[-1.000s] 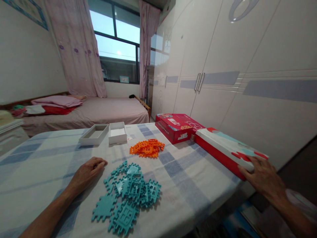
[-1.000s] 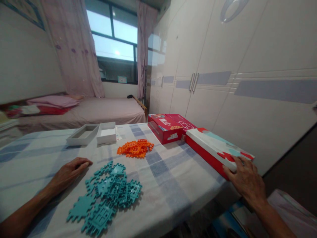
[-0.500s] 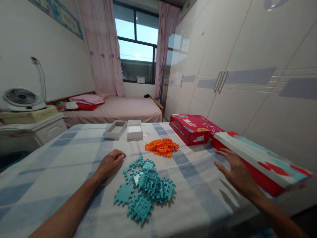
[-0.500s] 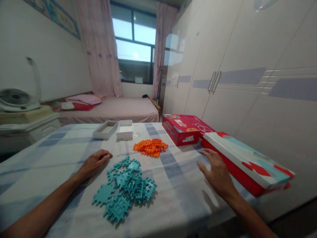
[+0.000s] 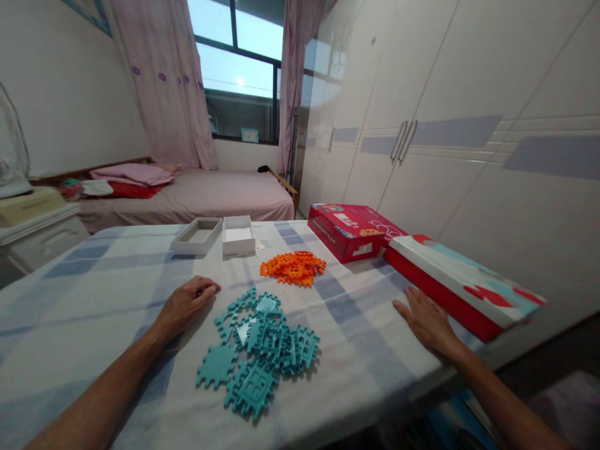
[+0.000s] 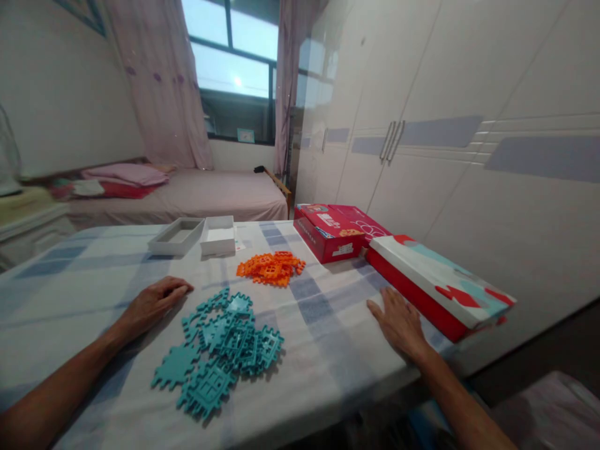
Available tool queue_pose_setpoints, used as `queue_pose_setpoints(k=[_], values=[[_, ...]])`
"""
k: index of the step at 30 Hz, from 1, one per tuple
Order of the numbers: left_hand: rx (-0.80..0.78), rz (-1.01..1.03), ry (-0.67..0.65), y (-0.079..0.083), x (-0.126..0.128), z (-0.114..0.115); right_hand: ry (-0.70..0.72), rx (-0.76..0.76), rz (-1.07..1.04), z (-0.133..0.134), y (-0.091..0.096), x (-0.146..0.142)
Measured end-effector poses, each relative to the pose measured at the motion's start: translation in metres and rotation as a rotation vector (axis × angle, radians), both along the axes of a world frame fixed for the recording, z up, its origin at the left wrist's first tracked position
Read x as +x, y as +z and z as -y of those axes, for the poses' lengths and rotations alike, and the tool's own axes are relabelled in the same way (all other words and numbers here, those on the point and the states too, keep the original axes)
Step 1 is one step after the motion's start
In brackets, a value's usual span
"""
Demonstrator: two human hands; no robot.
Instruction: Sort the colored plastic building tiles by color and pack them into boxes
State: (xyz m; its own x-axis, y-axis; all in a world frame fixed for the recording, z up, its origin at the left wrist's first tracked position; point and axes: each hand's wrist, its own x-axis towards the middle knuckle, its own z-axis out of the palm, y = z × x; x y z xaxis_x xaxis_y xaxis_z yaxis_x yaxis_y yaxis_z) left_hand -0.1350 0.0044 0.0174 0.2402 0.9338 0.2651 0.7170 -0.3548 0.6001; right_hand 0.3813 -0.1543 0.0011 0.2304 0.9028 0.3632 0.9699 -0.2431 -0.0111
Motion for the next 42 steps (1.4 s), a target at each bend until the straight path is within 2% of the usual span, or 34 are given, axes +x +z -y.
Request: queue_pose_setpoints(k=[3, 6, 10, 12, 16, 19, 21, 23, 26, 28, 30, 32, 35, 37, 42], values=[[-0.001, -0.011, -0.002, -0.001, 0.000, 0.000, -0.122, -0.097, -0.033, 0.021, -0.016, 0.017], [0.005, -0.021, 0.004, -0.001, 0.000, 0.001, -0.189, -0.149, -0.046, 0.026, -0.023, 0.019], [0.022, -0.009, -0.018, 0.001, 0.001, 0.003, -0.201, -0.123, -0.051, 0.024, -0.014, 0.015], [0.027, 0.006, -0.017, 0.002, 0.002, 0.005, -0.124, -0.091, -0.078, 0.016, -0.001, 0.009], [0.049, 0.027, -0.004, 0.005, 0.005, 0.008, 0.040, 0.032, -0.282, -0.031, 0.033, -0.022], [0.069, 0.025, 0.020, 0.004, 0.008, 0.011, 0.090, 0.072, -0.597, -0.080, 0.045, -0.061], [0.093, 0.015, 0.030, 0.003, 0.011, 0.014, 0.111, 0.097, -0.852, -0.109, 0.041, -0.084], [0.123, -0.004, 0.030, 0.003, 0.013, 0.017, 0.086, 0.149, -0.991, -0.129, 0.031, -0.100], [0.131, -0.038, 0.015, 0.005, 0.012, 0.016, 0.077, 0.217, -0.830, -0.145, 0.015, -0.107], [0.090, -0.070, -0.036, 0.009, 0.008, 0.009, 0.134, 0.211, -0.700, -0.148, 0.008, -0.105], [0.085, -0.110, -0.069, 0.015, 0.004, -0.004, 0.185, 0.192, -0.666, -0.148, 0.005, -0.102], [0.180, -0.157, -0.032, 0.023, 0.005, -0.020, 0.198, 0.169, -0.670, -0.147, 0.005, -0.101], [0.395, -0.247, 0.054, 0.031, 0.020, -0.046, 0.202, 0.157, -0.663, -0.147, 0.007, -0.101], [0.469, -0.318, 0.068, 0.033, 0.035, -0.060, 0.213, 0.155, -0.659, -0.147, 0.008, -0.102], [0.423, -0.424, 0.107, 0.024, 0.059, -0.083, 0.222, 0.133, -0.678, -0.145, 0.009, -0.102]])
